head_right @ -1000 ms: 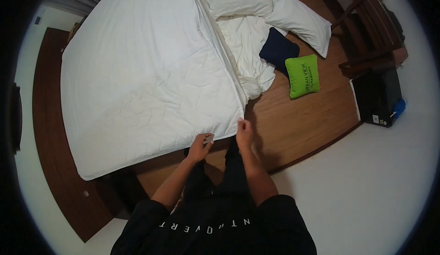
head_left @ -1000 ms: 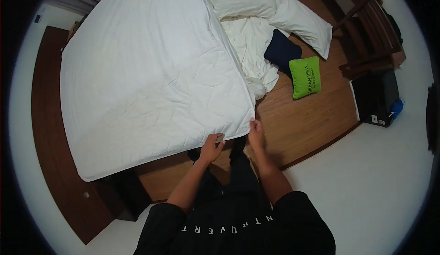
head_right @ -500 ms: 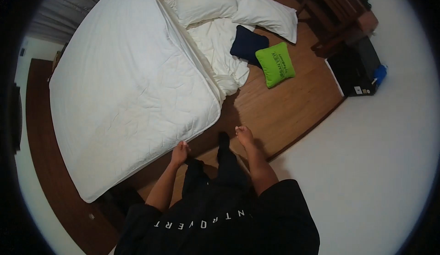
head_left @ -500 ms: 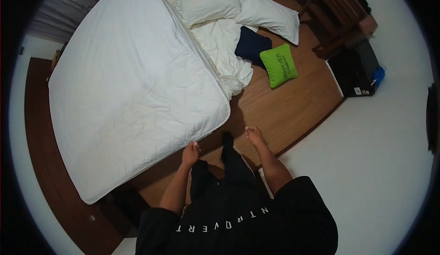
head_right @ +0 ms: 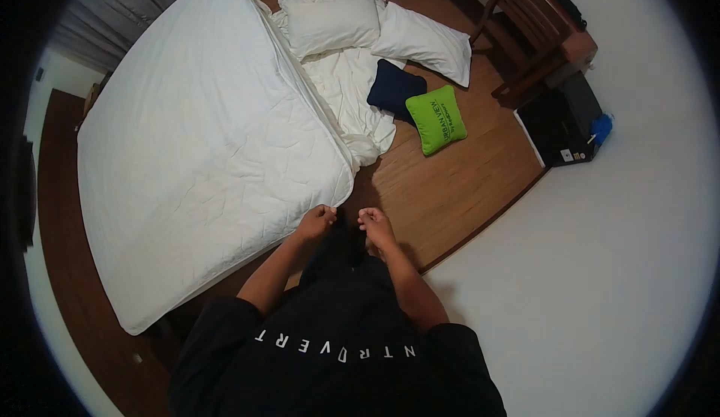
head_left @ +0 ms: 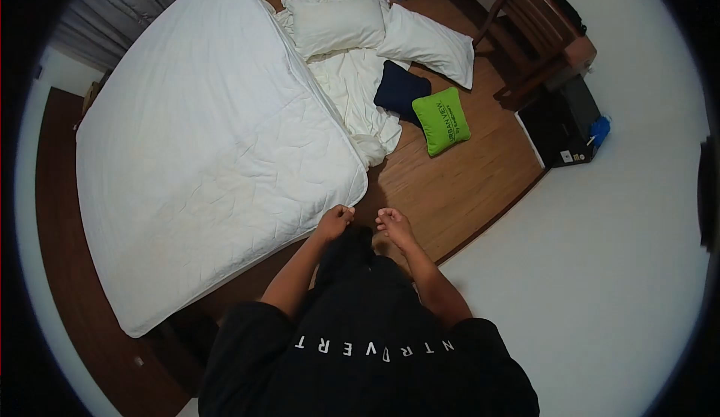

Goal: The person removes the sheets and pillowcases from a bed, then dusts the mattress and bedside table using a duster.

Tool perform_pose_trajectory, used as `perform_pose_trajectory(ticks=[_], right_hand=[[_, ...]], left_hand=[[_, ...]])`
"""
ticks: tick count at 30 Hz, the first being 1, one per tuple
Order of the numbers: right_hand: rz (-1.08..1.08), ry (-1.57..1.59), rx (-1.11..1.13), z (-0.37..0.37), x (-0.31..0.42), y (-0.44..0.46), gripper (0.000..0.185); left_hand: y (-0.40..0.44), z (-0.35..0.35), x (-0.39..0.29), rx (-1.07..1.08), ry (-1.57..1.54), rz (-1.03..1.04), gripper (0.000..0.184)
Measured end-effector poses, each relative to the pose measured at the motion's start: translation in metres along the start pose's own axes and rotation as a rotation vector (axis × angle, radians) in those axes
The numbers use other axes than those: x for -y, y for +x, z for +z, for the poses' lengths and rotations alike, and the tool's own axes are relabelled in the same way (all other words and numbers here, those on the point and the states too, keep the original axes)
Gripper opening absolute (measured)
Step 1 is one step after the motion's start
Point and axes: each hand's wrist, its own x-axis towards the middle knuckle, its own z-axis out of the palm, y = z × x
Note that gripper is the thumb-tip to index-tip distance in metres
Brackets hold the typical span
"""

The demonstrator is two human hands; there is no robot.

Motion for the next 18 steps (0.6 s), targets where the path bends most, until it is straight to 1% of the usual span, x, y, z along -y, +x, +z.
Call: perform_pose_trajectory(ticks=[1,3,4,5,6,7,9,10,12,13,14,15,16,17,18], right_hand=[[0.001,-0.015,-0.002,-0.005,0.003,0.0,0.029],[-0.006,-0.038,-0.006,-0.022,0.007,0.002,0.029],[0.078,-0.038,-0.064,-0.033,0.006,-0.001,0.029],[0.16,-0.035,-0.123,-0.046,0.001,-0.003,0.03],[0.195,-0.026,-0.192,-0.059,-0.007,-0.004,0.029],[0.229,-0.015,-0.264,-0.076,-0.022,-0.005,0.029],[0.259,-0.092,-0.239,-0.122,-0.057,-0.007,0.028],[0.286,-0.218,-0.278,-0.132,-0.054,-0.02,0.027],[0.365,-0.463,-0.327,-0.151,-0.055,-0.04,0.026],[0.41,-0.579,-0.336,-0.159,-0.057,-0.042,0.026],[0.411,-0.578,-0.338,-0.16,-0.055,-0.044,0.026],[0.437,-0.467,-0.437,-0.161,-0.054,-0.046,0.026],[0.46,-0.353,-0.533,-0.162,-0.053,-0.048,0.027],[0.462,-0.349,-0.534,-0.164,-0.053,-0.044,0.027],[0.381,-0.459,-0.434,-0.171,-0.062,-0.034,0.026]], left_hand=[[0.005,-0.002,0.001,-0.003,-0.008,0.004,0.038],[0.02,-0.012,0.009,-0.142,0.141,0.097,0.037],[0.028,-0.019,0.014,-0.142,0.135,0.104,0.037],[0.036,-0.028,0.023,-0.191,0.167,0.108,0.037],[0.041,-0.039,0.027,-0.239,0.199,0.114,0.037],[0.044,-0.049,0.027,-0.235,0.195,0.125,0.037],[0.05,-0.065,0.029,-0.309,0.112,-0.017,0.035],[0.056,-0.072,0.032,-0.305,0.106,-0.007,0.035],[0.064,-0.08,0.042,-0.295,0.042,-0.101,0.031],[0.067,-0.082,0.038,-0.294,0.04,-0.097,0.031],[0.068,-0.083,0.037,-0.268,0.004,-0.165,0.03],[0.069,-0.083,0.037,-0.24,-0.03,-0.236,0.029],[0.071,-0.085,0.036,-0.214,-0.011,-0.262,0.029],[0.073,-0.086,0.032,-0.212,-0.006,-0.263,0.029],[0.074,-0.086,0.027,-0.205,0.038,-0.293,0.03]])
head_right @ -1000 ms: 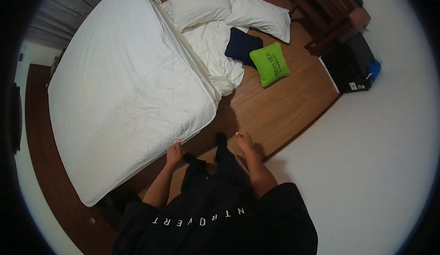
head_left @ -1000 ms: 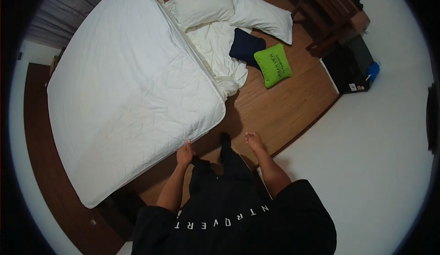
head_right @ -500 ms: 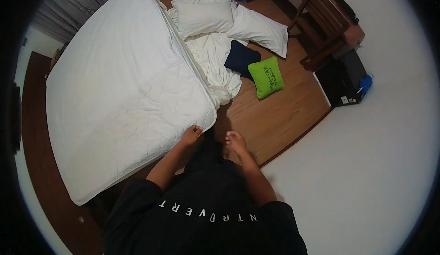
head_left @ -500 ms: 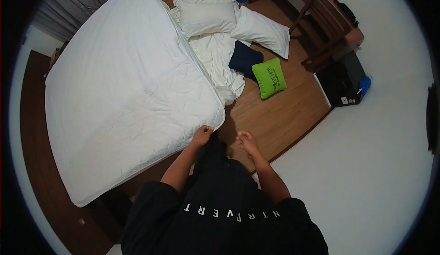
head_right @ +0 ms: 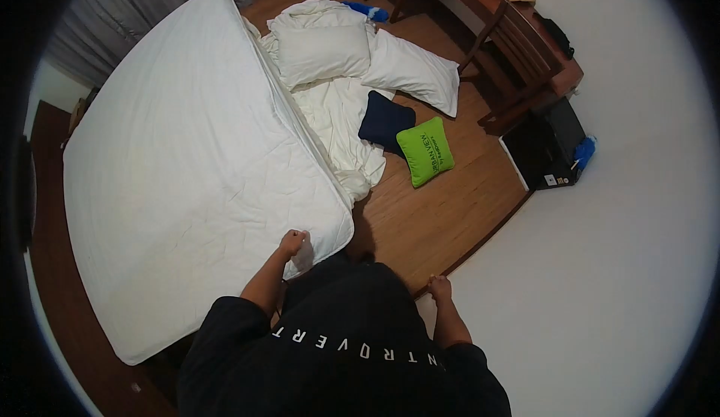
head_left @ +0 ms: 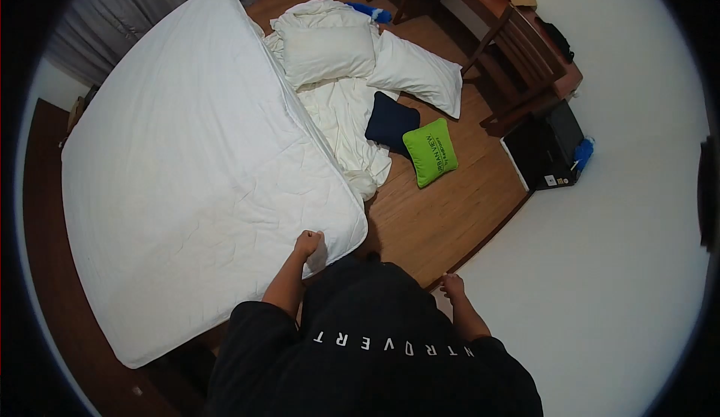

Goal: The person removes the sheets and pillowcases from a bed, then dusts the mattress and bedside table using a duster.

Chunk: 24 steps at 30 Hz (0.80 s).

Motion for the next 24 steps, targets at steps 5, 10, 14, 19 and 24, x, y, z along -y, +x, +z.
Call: perform_pose_trajectory(ticks=[5,10,14,19,24], right_hand=[[-0.864,-0.415,-0.169,0.039,-0.007,0.086,0.022],[-0.077,0.373,0.088,0.021,0.163,0.036,0.03],[-0.214,0.356,0.277,0.001,0.222,0.064,0.029],[-0.188,0.191,0.446,-0.043,0.267,0.117,0.029],[-0.13,0.234,0.443,-0.111,0.286,0.165,0.027]], left_hand=[[0.014,0.009,-0.013,0.072,0.071,0.061,0.033],[0.008,0.038,-0.064,0.111,-0.177,0.145,0.036],[0.007,0.066,-0.089,0.039,-0.173,0.131,0.035],[0.008,0.101,-0.113,-0.186,-0.138,-0.007,0.032],[0.029,0.146,-0.103,-0.222,-0.069,-0.075,0.037]])
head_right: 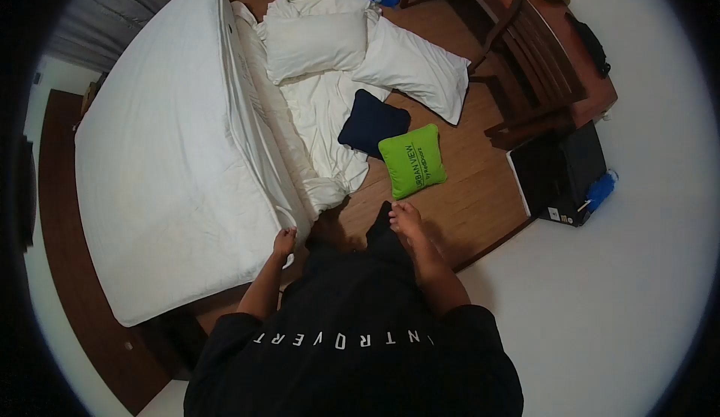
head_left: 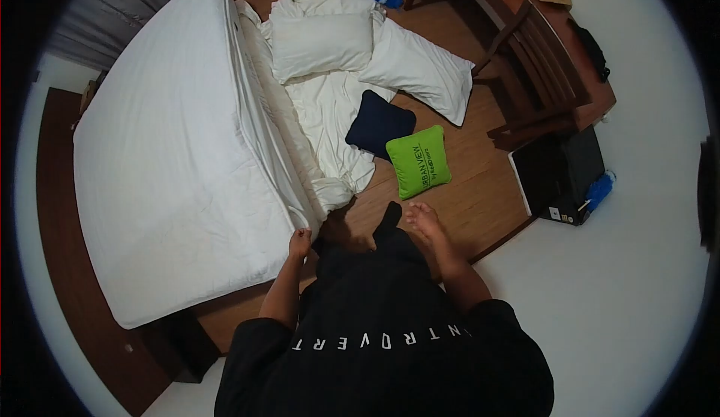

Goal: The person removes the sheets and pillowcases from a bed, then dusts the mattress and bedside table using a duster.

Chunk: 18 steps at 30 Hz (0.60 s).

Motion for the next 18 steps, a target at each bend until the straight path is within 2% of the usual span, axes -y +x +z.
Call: perform_pose_trajectory(ticks=[1,3,4,8,10,14,16,18], right_hand=[[0.01,-0.001,0.002,-0.014,0.006,0.003,0.027],[-0.026,-0.056,-0.092,-0.041,0.014,0.007,0.026],[-0.044,0.017,-0.103,-0.052,0.018,0.007,0.025],[-0.041,0.063,-0.143,-0.074,0.033,0.018,0.025],[-0.049,0.073,-0.097,-0.078,0.038,0.029,0.025],[-0.077,0.092,-0.053,-0.073,0.066,0.032,0.024],[-0.003,0.14,-0.035,-0.071,0.085,0.036,0.027],[-0.019,0.136,-0.045,-0.075,0.103,0.047,0.026]], left_hand=[[-0.003,0.009,-0.005,0.002,0.003,-0.01,0.037],[-0.014,0.02,-0.032,-0.02,-0.261,-0.076,0.048],[-0.021,0.024,-0.05,0.014,-0.252,-0.119,0.057],[-0.003,0.044,-0.083,0.045,-0.28,-0.159,0.051],[0.009,0.055,-0.103,0.138,-0.235,-0.11,0.043],[0.04,0.072,-0.143,0.237,-0.14,-0.115,0.042],[0.057,0.086,-0.164,0.226,-0.163,-0.028,0.042],[0.074,0.096,-0.191,0.243,-0.136,0.018,0.042]])
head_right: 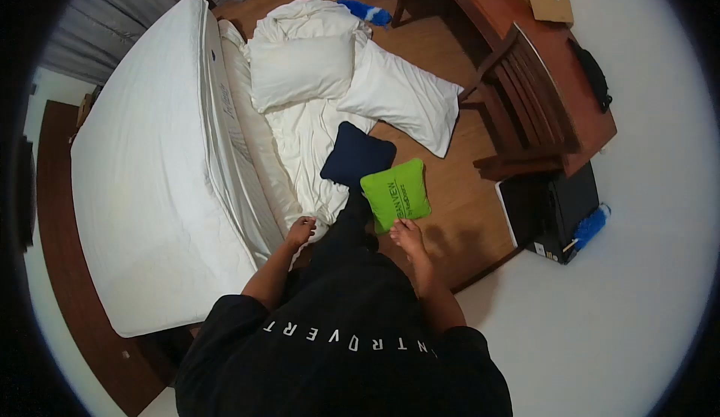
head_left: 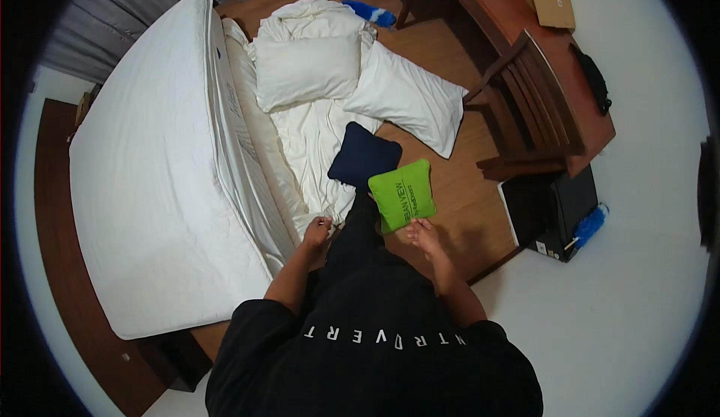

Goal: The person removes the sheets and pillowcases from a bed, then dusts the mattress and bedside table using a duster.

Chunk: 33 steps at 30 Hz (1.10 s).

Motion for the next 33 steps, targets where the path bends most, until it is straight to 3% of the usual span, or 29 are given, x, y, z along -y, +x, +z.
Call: perform_pose_trajectory(ticks=[2,5,7,14,17,19,20,25,28,30,33], right_hand=[[-0.01,-0.014,-0.003,-0.003,0.018,0.016,0.025],[-0.018,-0.099,-0.01,-0.01,0.042,0.041,0.025],[-0.051,-0.253,-0.005,-0.005,0.07,0.051,0.031],[-0.229,-0.313,-0.003,0.021,0.136,0.091,0.032],[-0.179,-0.361,0.085,0.032,0.154,0.098,0.033],[0.056,-0.097,0.087,0.038,0.17,0.092,0.035],[0.049,-0.097,0.084,0.038,0.175,0.095,0.035],[0.04,-0.094,0.104,0.039,0.196,0.111,0.035],[0.047,-0.107,0.112,0.034,0.208,0.133,0.035],[0.069,-0.163,0.118,0.032,0.22,0.144,0.036],[0.1,-0.283,0.105,0.028,0.24,0.171,0.037]], left_hand=[[0.034,-0.002,-0.001,0.013,0.125,0.106,0.044],[0.063,-0.007,-0.021,-0.081,0.055,0.145,0.041],[0.055,-0.018,-0.06,-0.077,-0.036,0.119,0.04],[0.065,-0.049,-0.125,-0.141,-0.327,-0.03,0.034],[0.073,-0.052,-0.108,-0.295,-0.5,0.077,0.035],[0.068,-0.053,-0.102,-0.367,-0.545,0.136,0.037],[0.066,-0.053,-0.105,-0.451,-0.592,0.191,0.04],[0.059,-0.057,-0.119,-0.454,-0.45,0.098,0.051],[0.054,-0.061,-0.146,-0.353,-0.497,-0.045,0.057],[0.054,-0.061,-0.16,-0.207,-0.744,-0.133,0.066],[0.064,-0.051,-0.16,-0.223,-0.71,-0.149,0.07]])
